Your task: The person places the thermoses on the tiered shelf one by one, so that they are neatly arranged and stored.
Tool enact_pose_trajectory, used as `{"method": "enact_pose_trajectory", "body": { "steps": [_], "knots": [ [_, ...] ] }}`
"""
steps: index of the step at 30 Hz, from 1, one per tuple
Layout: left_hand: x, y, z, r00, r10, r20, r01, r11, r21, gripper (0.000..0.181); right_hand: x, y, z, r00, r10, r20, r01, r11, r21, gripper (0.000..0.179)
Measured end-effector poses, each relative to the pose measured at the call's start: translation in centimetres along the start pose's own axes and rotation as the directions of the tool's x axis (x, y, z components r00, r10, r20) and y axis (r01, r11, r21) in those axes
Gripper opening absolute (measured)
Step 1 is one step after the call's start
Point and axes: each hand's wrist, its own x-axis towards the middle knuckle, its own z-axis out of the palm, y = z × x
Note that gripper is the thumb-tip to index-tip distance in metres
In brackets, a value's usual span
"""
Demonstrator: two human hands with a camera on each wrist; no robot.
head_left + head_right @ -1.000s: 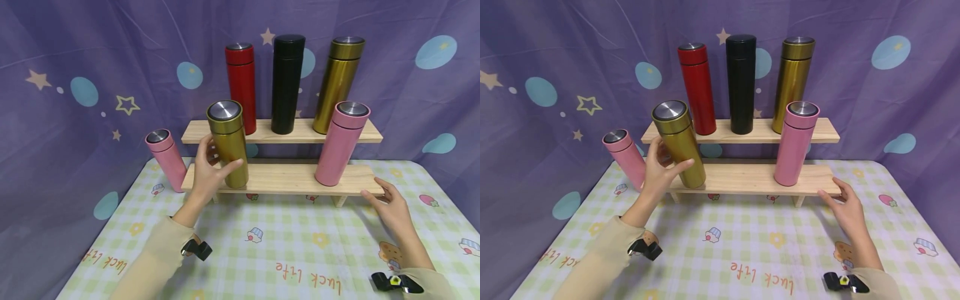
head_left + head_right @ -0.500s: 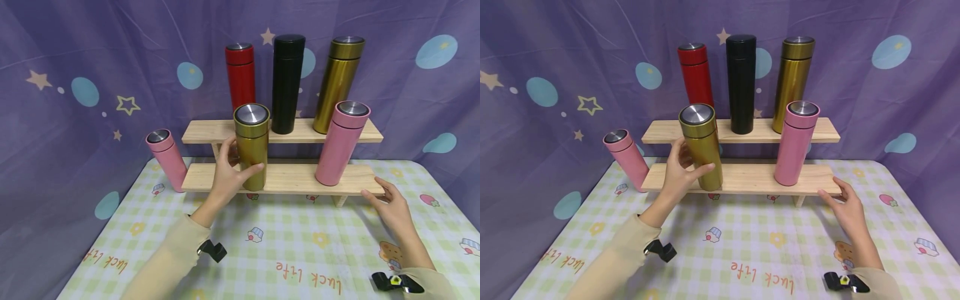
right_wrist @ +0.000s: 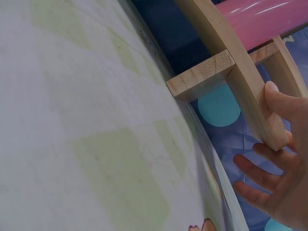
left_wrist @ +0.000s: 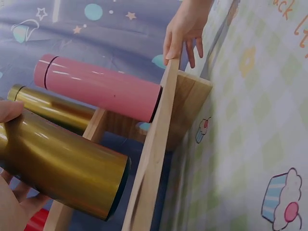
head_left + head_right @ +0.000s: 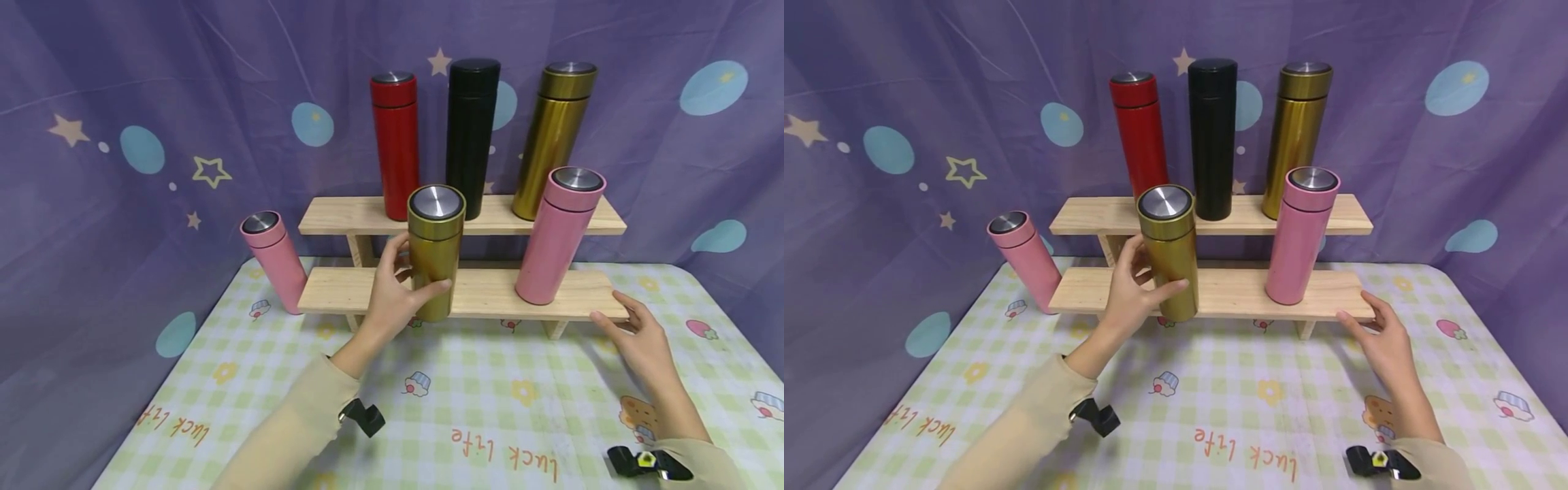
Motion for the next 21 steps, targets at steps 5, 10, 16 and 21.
{"method": "enact_pose_trajectory", "body": {
  "steps": [5,10,16,21],
  "knots": [
    [-0.2,-0.3,0.5,1.0,0.011,0.014,-0.011,1.0,0.001,0.08,0.0,0.0,0.0,1.0,0.004,-0.003,-0.004,1.0,-0.004,0.084],
    [-0.1,-0.7,1.0,0.999,0.019,0.027,-0.019,1.0,0.005,0.08,0.0,0.0,0.0,1.0,0.004,-0.004,-0.004,1.0,-0.005,0.084],
    [0.2,-1.0,1.6,1.0,0.026,0.014,-0.026,1.0,-0.005,0.081,0.0,0.0,0.0,1.0,-0.003,-0.005,0.003,1.0,-0.009,0.083],
    [0.6,-1.2,2.0,1.0,0.021,0.0,-0.021,1.0,-0.01,0.081,0.0,0.0,0.0,1.0,-0.007,0.001,0.007,1.0,-0.005,0.083]
  ]
}}
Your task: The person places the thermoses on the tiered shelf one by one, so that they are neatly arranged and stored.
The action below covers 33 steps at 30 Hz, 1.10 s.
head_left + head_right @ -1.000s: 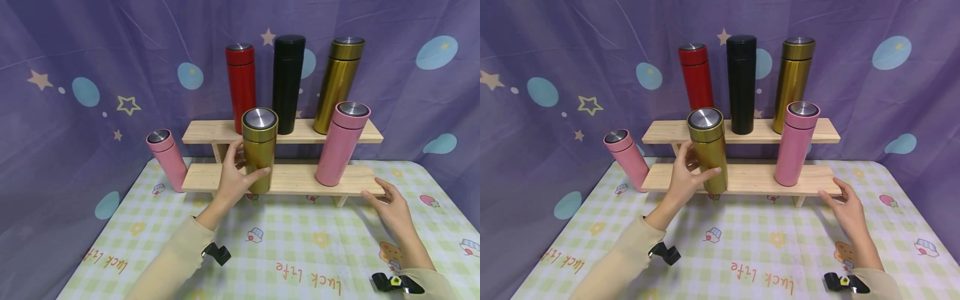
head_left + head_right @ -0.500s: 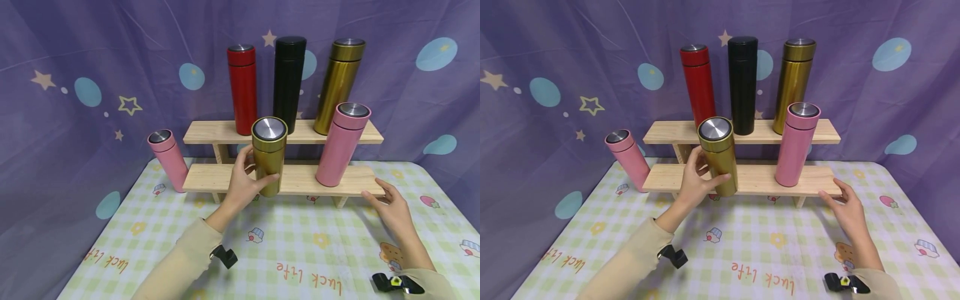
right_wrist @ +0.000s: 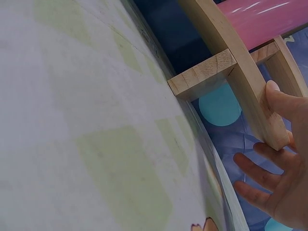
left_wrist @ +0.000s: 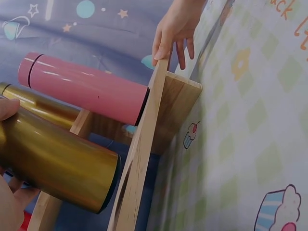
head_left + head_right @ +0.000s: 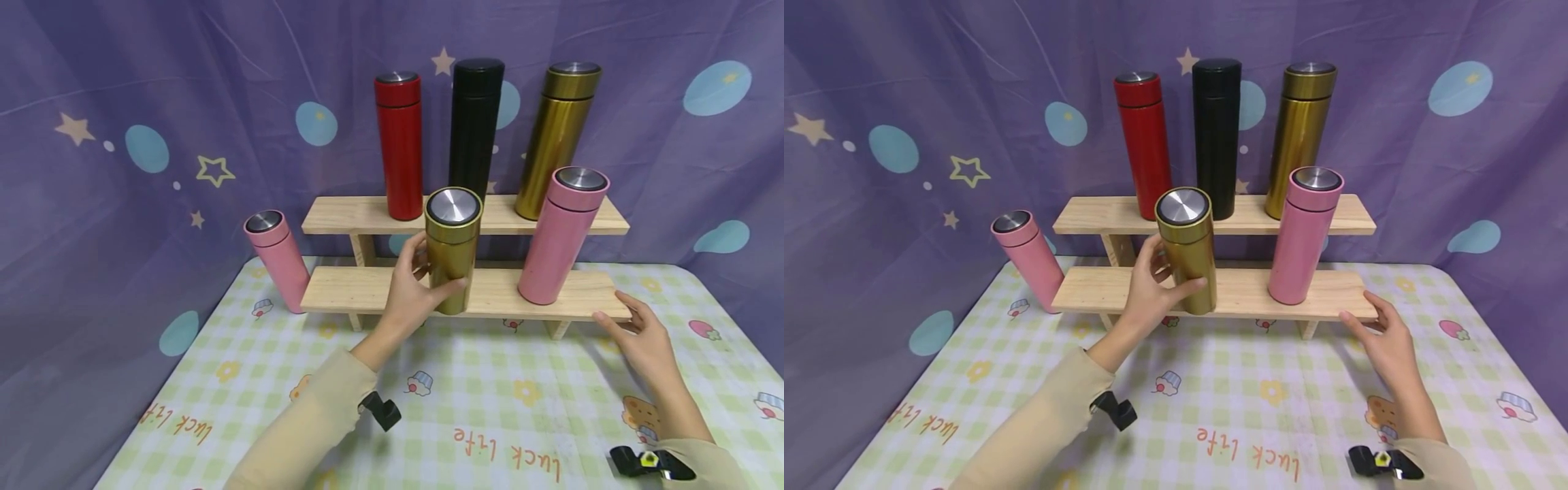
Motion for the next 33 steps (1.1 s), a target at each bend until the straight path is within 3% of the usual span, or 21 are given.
{"method": "enact_pose_trajectory", "body": {
  "steps": [8,15,33],
  "knots": [
    [0.9,-0.2,1.0,0.997,-0.073,-0.013,0.072,0.995,-0.065,0.079,0.0,0.0,-0.1,1.0,0.002,0.0,-0.002,1.0,-0.007,0.083],
    [2.0,-0.9,1.6,0.996,-0.085,-0.023,0.081,0.989,-0.126,0.079,0.0,-0.1,0.0,1.0,-0.001,0.005,0.001,1.0,-0.006,0.083],
    [4.1,-1.4,3.2,0.984,-0.13,0.122,0.138,0.989,-0.053,0.082,-0.1,-0.2,0.0,1.0,0.004,0.002,-0.004,1.0,0.0,0.084]
  ]
}}
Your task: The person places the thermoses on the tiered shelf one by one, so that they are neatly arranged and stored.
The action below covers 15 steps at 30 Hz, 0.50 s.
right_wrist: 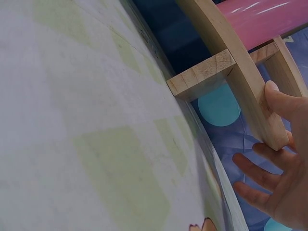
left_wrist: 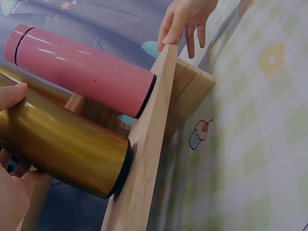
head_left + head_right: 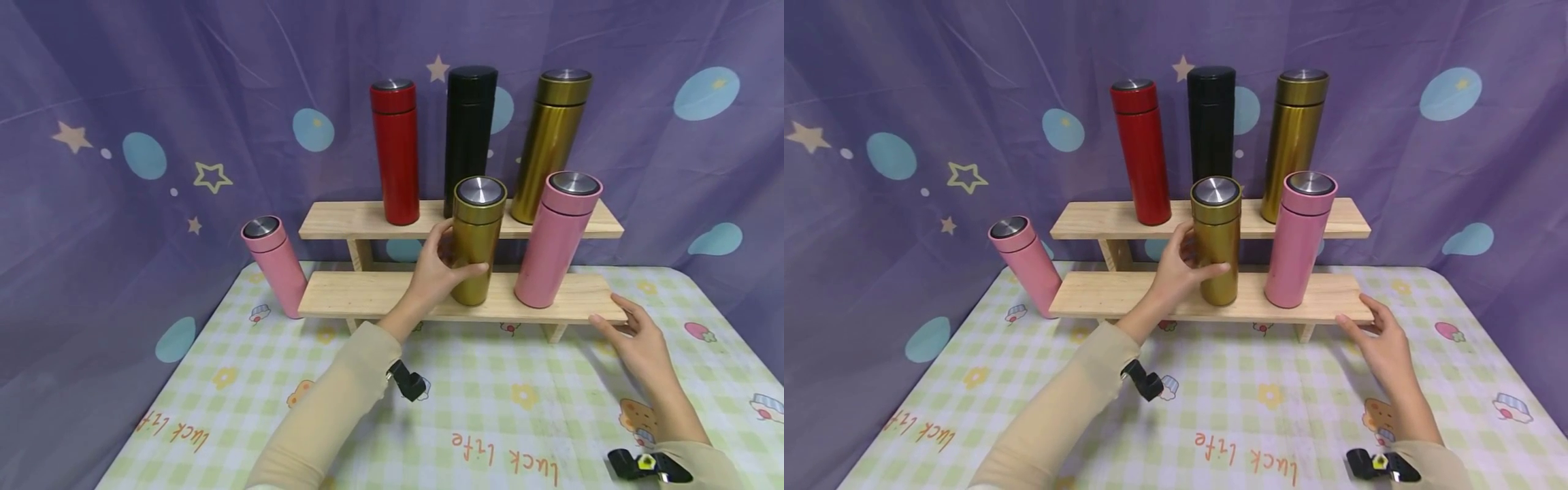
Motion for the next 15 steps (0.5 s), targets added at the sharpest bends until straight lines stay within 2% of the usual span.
{"method": "enact_pose_trajectory", "body": {
  "steps": [15],
  "knots": [
    [0.51,-0.02,-0.03,0.993,-0.089,0.076,0.089,0.996,0.009,0.087,0.01,-0.05,-0.03,1.0,-0.012,0.002,0.012,1.0,0.005,0.083]
  ]
}}
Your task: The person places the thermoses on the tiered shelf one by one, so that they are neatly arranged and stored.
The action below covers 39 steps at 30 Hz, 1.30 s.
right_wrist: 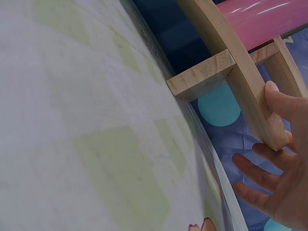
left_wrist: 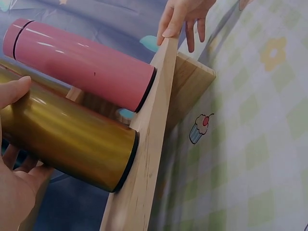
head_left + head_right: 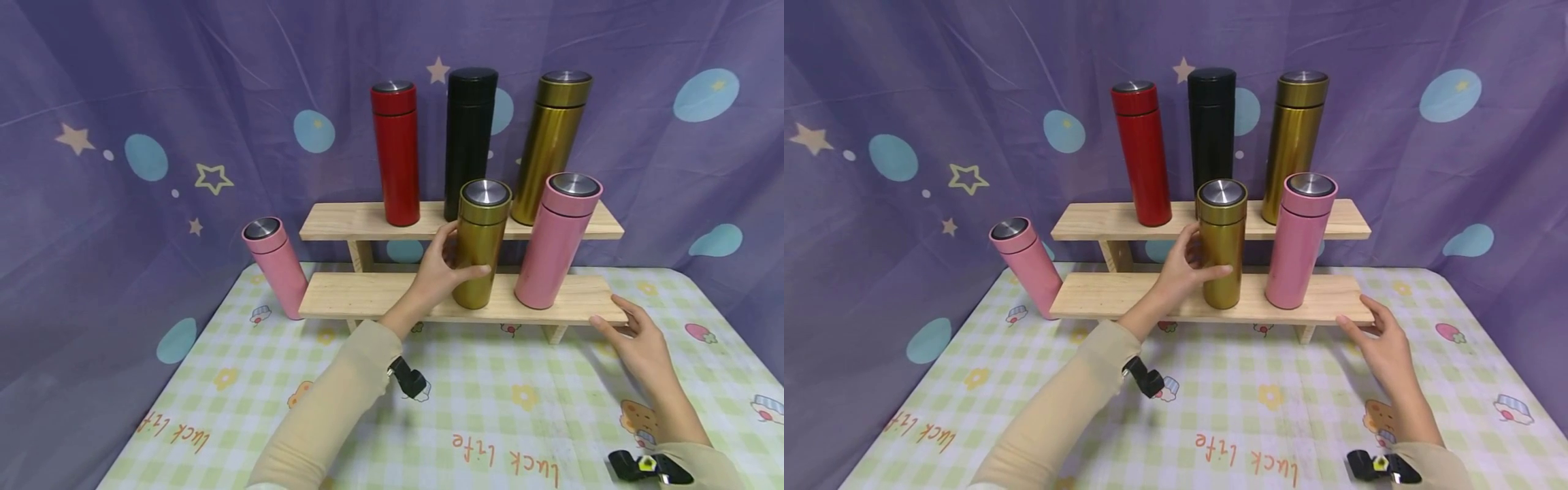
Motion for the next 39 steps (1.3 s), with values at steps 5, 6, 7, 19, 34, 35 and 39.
{"method": "enact_pose_trajectory", "body": {
  "steps": [5,6,7,19,34,35,39],
  "knots": [
    [0.1,-0.1,0.1,0.999,-0.032,-0.005,0.032,0.999,0.007,0.087,0.0,0.0,-0.1,1.0,0.0,-0.002,0.0,1.0,-0.005,0.083],
    [0.1,-0.2,0.1,0.999,-0.04,-0.006,0.04,0.999,0.009,0.087,0.0,0.1,-0.1,1.0,0.0,-0.002,0.0,1.0,-0.005,0.083],
    [0.1,-0.2,0.2,0.999,-0.046,-0.005,0.046,0.999,0.01,0.087,0.0,0.1,-0.1,1.0,0.0,-0.001,0.0,1.0,-0.003,0.083],
    [-0.7,-0.4,-0.1,1.0,-0.012,0.01,0.011,0.997,0.082,0.085,0.0,0.0,0.1,1.0,0.002,-0.009,-0.002,1.0,-0.006,0.083],
    [-4.7,-0.7,-3.5,0.991,0.135,0.015,-0.135,0.991,0.024,0.074,0.0,0.0,-0.1,1.0,0.006,-0.002,-0.006,1.0,-0.001,0.083],
    [-5.0,-0.7,-3.7,0.99,0.139,0.008,-0.139,0.99,0.023,0.073,0.0,-0.1,-0.1,1.0,0.005,-0.002,-0.005,1.0,0.004,0.083],
    [-6.5,-0.8,-4.8,0.99,0.142,-0.015,-0.141,0.99,0.023,0.07,-0.1,0.0,0.0,1.0,-0.001,-0.001,0.001,1.0,0.017,0.083]
  ]
}}
